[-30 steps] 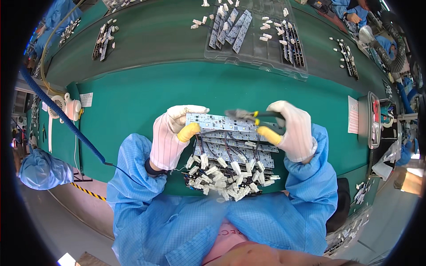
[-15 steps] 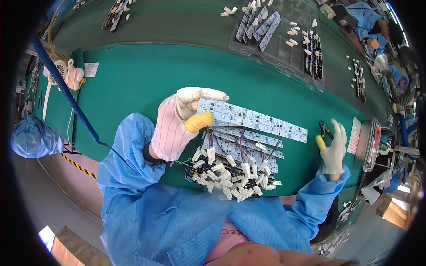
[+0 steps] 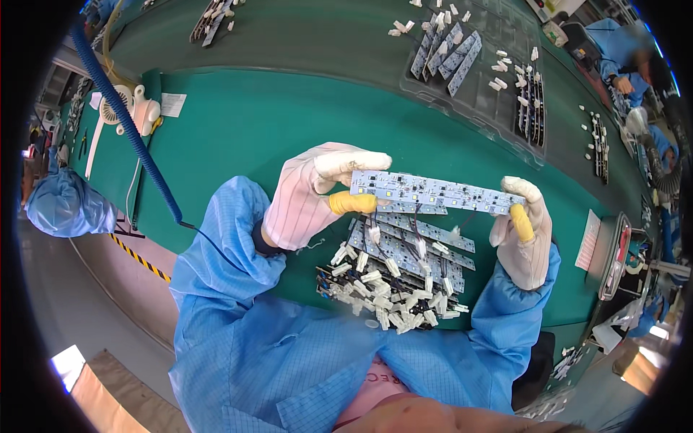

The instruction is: Assembling components onto printed circuit boards at an industrial workstation.

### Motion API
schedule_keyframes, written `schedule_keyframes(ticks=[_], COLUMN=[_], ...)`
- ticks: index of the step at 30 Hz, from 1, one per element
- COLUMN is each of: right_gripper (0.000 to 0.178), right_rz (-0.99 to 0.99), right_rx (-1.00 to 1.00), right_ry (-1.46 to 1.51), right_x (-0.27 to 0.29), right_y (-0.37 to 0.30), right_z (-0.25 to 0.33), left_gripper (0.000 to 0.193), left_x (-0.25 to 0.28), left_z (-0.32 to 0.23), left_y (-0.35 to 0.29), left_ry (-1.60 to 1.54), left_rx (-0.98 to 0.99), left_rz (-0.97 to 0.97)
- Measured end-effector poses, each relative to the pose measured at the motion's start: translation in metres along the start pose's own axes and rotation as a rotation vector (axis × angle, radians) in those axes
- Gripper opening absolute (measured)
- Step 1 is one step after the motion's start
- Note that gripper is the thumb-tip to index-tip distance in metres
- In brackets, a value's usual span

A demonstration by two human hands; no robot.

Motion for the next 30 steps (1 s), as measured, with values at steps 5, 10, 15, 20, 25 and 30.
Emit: schedule_keyframes(ticks=[5, 10, 15, 20, 25, 30], right_gripper=[0.040, 0.036, 0.033, 0.032, 0.037, 0.042], right_rz=[-0.027, 0.114, 0.064, 0.061, 0.015, 0.033], right_rx=[-0.052, 0.036, -0.046, -0.011, -0.037, -0.147], right_ry=[0.006, 0.087, 0.037, 0.034, 0.057, 0.070], right_x=[0.008, 0.002, 0.005, 0.008, 0.007, 0.007], right_y=[-0.004, -0.004, -0.009, -0.010, -0.010, -0.008], right_z=[0.005, 0.009, 0.011, 0.011, 0.009, 0.007], left_gripper=[0.041, 0.035, 0.046, 0.042, 0.044, 0.048], left_x=[0.005, 0.007, 0.004, 0.005, 0.005, 0.011], left_z=[-0.003, 0.007, 0.006, 0.005, 0.000, -0.002], left_y=[0.005, 0.001, 0.002, -0.001, -0.003, -0.005], left_ry=[0.088, -0.059, -0.242, -0.137, -0.196, -0.156], left_rx=[-0.071, 0.087, 0.060, -0.029, -0.030, -0.042], left_rz=[0.066, -0.077, -0.120, -0.078, -0.060, 0.065])
Point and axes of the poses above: each hand's wrist, its own y-axis towards the middle knuckle, its own x-axis out of the back of the hand, z = x × y, the point moved 5 cm from there along y, towards the middle knuckle, and after that the axes turned 8 degrees about -x, right-handed, at the moved point
